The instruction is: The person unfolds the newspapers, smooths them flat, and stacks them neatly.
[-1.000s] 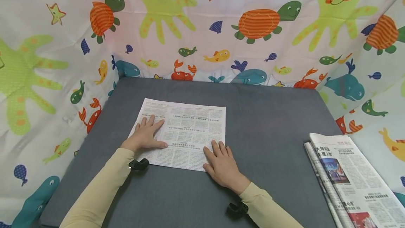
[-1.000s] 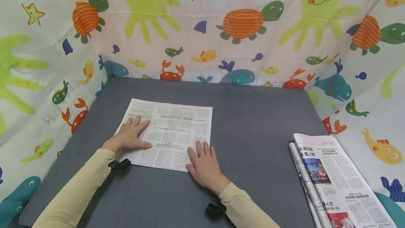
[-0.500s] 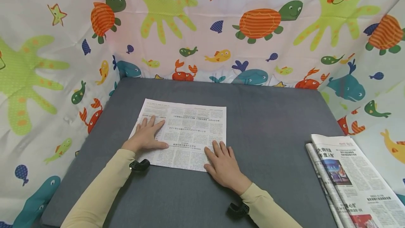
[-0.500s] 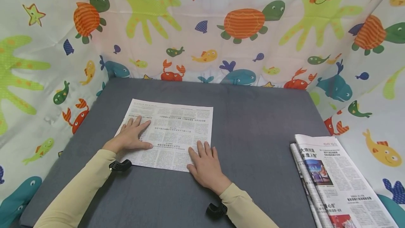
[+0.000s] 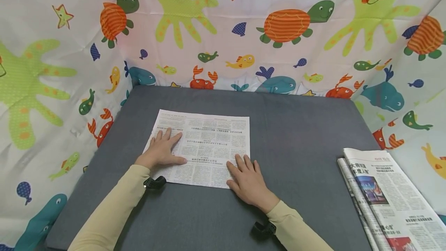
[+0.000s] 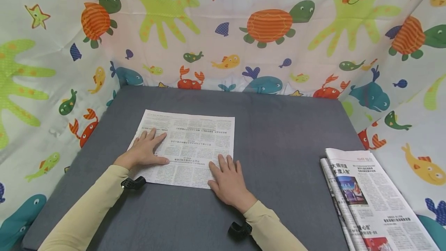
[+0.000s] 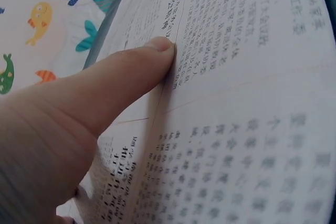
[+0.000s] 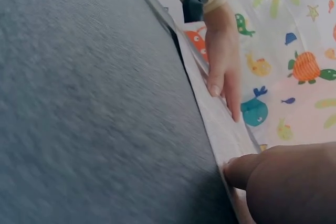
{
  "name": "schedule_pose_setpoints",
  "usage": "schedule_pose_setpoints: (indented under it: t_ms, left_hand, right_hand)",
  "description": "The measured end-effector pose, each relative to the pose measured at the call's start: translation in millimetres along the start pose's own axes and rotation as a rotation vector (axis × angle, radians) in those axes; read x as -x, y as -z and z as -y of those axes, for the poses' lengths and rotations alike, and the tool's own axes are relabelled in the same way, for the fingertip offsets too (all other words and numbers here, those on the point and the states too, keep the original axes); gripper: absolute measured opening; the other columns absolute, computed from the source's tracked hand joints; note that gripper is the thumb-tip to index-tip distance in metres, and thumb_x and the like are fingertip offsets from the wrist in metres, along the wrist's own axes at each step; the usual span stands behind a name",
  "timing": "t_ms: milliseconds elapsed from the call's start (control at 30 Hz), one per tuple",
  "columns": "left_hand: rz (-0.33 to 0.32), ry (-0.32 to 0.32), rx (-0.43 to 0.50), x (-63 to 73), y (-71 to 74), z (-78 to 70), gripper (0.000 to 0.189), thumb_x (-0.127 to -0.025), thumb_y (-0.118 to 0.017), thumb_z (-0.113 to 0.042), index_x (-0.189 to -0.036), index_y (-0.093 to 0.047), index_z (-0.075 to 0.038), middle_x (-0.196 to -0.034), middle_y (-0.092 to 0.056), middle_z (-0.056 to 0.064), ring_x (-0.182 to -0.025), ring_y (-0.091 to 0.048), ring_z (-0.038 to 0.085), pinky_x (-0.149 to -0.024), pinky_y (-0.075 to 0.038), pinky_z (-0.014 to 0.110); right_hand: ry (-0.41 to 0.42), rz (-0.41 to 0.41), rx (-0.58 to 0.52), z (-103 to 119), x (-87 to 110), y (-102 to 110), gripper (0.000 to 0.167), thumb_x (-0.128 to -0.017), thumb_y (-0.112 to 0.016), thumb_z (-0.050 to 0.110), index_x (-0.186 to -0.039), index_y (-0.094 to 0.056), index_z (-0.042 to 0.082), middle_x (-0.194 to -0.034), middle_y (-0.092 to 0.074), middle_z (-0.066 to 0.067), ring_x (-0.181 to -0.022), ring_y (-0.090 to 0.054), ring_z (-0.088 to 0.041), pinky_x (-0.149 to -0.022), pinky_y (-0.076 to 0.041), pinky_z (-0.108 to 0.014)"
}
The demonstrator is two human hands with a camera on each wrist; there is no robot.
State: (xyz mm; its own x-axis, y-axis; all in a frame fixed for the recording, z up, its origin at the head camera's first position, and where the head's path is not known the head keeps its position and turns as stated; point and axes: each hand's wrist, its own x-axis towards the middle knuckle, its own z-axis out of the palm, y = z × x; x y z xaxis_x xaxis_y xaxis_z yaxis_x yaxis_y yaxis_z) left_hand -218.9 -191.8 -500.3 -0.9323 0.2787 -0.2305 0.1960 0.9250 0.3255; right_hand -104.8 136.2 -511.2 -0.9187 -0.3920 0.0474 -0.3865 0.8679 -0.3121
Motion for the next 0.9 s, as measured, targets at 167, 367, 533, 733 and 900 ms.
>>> schedule_pose_setpoints:
  t_ms: [167,367,533,733,900]
  left_hand:
    - [0.013,0.004,-0.027,4.8,3.2,-9.5,0.106,-0.076,-0.077,-0.065,-0.160,-0.034,-0.016,-0.168,-0.015,0.030,-0.152,-0.010,0.060,-0.117,-0.017,0.077]
    - [0.048,0.000,-0.080,16.4,6.5,-26.3,0.097,-0.080,-0.076,-0.059,-0.159,-0.038,-0.016,-0.166,-0.022,0.031,-0.149,-0.023,0.060,-0.114,-0.027,0.075]
    - [0.058,-0.092,-0.197,28.2,4.1,-46.9,0.094,-0.076,-0.081,-0.059,-0.154,-0.047,-0.018,-0.154,-0.041,0.031,-0.129,-0.048,0.054,-0.102,-0.044,0.068]
    - [0.072,-0.228,-0.340,45.2,-5.7,-82.3,0.094,-0.065,-0.091,-0.054,-0.147,-0.057,-0.023,-0.118,-0.059,0.021,-0.092,-0.052,0.029,-0.081,-0.048,0.049]
    - [0.029,-0.403,-0.386,59.5,-16.1,-104.4,0.082,-0.064,-0.093,-0.049,-0.138,-0.065,-0.026,-0.103,-0.059,0.014,-0.085,-0.050,0.025,-0.077,-0.044,0.043]
  right_hand:
    - [-0.037,0.011,0.020,-8.8,-5.1,6.8,0.050,-0.100,-0.062,0.034,-0.146,-0.057,0.017,-0.159,-0.044,-0.020,-0.148,-0.035,-0.050,-0.116,-0.023,-0.074]
    - [-0.129,0.036,0.049,-23.2,-14.8,14.8,0.057,-0.098,-0.063,0.041,-0.147,-0.056,0.014,-0.159,-0.041,-0.025,-0.149,-0.032,-0.052,-0.117,-0.020,-0.075]
    - [-0.238,0.086,0.098,-44.0,-31.5,25.7,0.067,-0.100,-0.057,0.049,-0.152,-0.047,0.008,-0.161,-0.033,-0.031,-0.150,-0.026,-0.055,-0.118,-0.016,-0.074]
    - [-0.342,0.153,0.121,-72.3,-66.1,35.4,0.077,-0.101,-0.051,0.052,-0.158,-0.034,0.004,-0.164,-0.021,-0.034,-0.152,-0.018,-0.056,-0.119,-0.014,-0.073]
    - [-0.367,0.181,0.100,-84.4,-91.7,39.3,0.069,-0.105,-0.047,0.047,-0.162,-0.029,0.011,-0.165,-0.016,-0.033,-0.152,-0.015,-0.056,-0.120,-0.016,-0.072]
